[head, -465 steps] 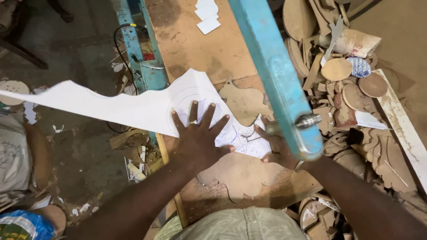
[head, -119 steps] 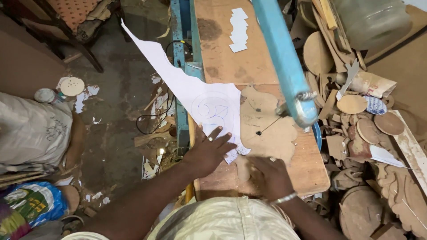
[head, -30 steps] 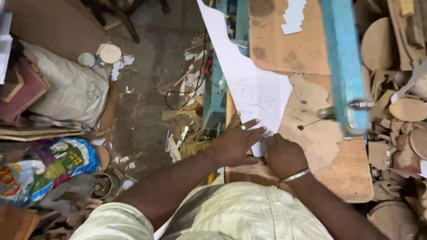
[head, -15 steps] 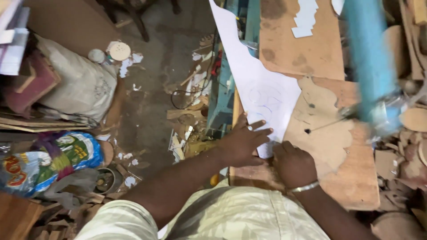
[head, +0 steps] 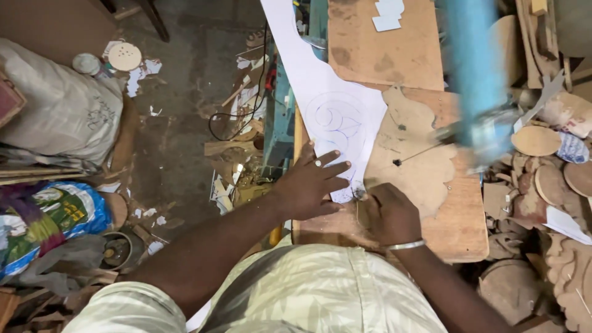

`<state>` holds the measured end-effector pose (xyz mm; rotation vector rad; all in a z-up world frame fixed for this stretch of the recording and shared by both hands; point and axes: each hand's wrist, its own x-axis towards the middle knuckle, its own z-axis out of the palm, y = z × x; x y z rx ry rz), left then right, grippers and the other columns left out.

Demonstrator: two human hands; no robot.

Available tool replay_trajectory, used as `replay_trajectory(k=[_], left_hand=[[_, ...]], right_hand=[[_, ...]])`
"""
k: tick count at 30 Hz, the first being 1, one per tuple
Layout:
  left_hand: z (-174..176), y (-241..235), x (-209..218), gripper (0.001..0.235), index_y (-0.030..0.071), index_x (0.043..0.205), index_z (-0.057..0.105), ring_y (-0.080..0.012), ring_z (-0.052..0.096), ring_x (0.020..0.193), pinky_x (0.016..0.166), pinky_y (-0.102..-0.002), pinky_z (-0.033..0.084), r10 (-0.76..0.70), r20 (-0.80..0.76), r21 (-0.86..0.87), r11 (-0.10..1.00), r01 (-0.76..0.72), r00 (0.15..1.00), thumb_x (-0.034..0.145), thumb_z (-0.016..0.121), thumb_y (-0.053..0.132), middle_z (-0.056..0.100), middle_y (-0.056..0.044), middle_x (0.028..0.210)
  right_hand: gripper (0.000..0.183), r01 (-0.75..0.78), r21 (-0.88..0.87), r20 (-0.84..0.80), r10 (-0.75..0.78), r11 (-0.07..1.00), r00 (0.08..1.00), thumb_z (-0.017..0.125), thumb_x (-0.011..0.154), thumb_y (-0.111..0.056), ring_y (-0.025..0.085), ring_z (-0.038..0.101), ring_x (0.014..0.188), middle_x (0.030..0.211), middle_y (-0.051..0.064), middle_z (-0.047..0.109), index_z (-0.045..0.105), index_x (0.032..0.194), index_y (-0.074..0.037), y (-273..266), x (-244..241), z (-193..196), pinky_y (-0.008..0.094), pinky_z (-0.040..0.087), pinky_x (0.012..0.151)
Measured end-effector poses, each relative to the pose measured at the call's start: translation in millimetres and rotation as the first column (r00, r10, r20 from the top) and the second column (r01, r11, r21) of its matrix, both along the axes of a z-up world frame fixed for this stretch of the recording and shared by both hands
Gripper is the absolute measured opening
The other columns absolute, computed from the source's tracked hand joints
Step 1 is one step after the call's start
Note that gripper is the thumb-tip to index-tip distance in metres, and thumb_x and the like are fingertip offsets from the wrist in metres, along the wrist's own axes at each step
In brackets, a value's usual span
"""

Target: The person uses a band saw to cut a white paper template with a drawn design. They guide the paper along the blade, repositioning it several times to follow the drawn lines and complete the cut.

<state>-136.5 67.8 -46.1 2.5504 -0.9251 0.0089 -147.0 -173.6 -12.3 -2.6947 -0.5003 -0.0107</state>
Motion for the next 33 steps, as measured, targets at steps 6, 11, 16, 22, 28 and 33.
replay_trajectory(k=[6,11,16,22,28,33], left_hand=[[17.1,-8.3,-9.2,0.043,0.033,0.13,0.068,-0.0384,0.024,0.148,0.113,-0.076,0.009,0.005,-0.019,-0.01,1.0,-0.005,1.0,0.088,0.067,0.042,0.039,-0.011,0.157],[-13.7,-11.3,-27.1,0.04,0.033,0.135,0.067,-0.0313,0.03,0.152,0.121,-0.079,0.007,-0.154,-0.001,0.058,0.986,0.154,0.988,0.096,0.062,0.041,0.045,0.0,0.158],[49.5,1.5,-28.3,0.054,0.022,0.135,0.066,-0.0104,0.055,0.139,0.143,-0.05,0.01,-0.169,-0.362,-0.028,0.985,0.171,0.916,0.101,0.056,0.062,0.062,0.004,0.147],[15.7,-12.6,-33.4,0.083,0.001,0.143,0.048,-0.034,0.027,0.154,0.118,-0.06,0.005,-0.08,-0.204,0.013,0.996,0.084,0.976,0.086,0.062,0.059,0.044,-0.012,0.154],[10.0,-5.6,-21.7,0.076,0.006,0.15,0.044,-0.0355,0.02,0.154,0.119,-0.06,0.005,0.027,-0.09,0.193,0.981,-0.009,0.996,0.089,0.06,0.047,0.03,-0.012,0.166],[-1.7,-2.3,-26.2,0.059,0.011,0.143,0.055,-0.0281,0.032,0.15,0.123,-0.06,0.013,0.094,0.011,-0.015,0.995,-0.094,0.996,0.092,0.062,0.041,0.046,-0.006,0.155]], right_hand=[[0.04,-0.156,-0.01,0.194,0.155,0.988,0.969,0.072,0.082,-0.013,0.037,0.059,0.121,0.131,0.014,0.066,0.069,0.122,-0.006,-7.3,-8.4,2.3,0.051,0.045,0.098],[0.037,-0.151,-0.061,0.217,0.16,0.987,0.963,0.074,0.082,-0.013,0.032,0.057,0.13,0.135,0.008,0.067,0.073,0.118,-0.011,-17.8,-5.9,-13.7,0.051,0.042,0.103],[0.03,-0.195,0.037,0.26,0.179,0.98,0.949,0.077,0.085,-0.013,0.033,0.059,0.13,0.134,0.008,0.067,0.075,0.115,-0.011,-21.7,-0.3,-20.9,0.048,0.044,0.104],[0.033,-0.194,0.058,0.241,0.174,0.979,0.955,0.078,0.079,-0.007,0.037,0.059,0.128,0.134,0.008,0.068,0.077,0.112,-0.012,-20.1,-2.5,-21.5,0.049,0.044,0.102],[0.036,-0.219,0.099,0.25,0.188,0.971,0.95,0.075,0.085,-0.007,0.034,0.057,0.132,0.139,0.007,0.065,0.074,0.12,-0.014,-20.1,-5.5,-17.5,0.044,0.041,0.109],[0.063,-0.275,-0.193,0.11,0.299,0.942,0.948,0.077,0.086,-0.031,0.044,0.041,0.143,0.149,0.022,0.049,0.059,0.137,0.002,3.6,-5.2,2.6,0.064,0.027,0.111]])
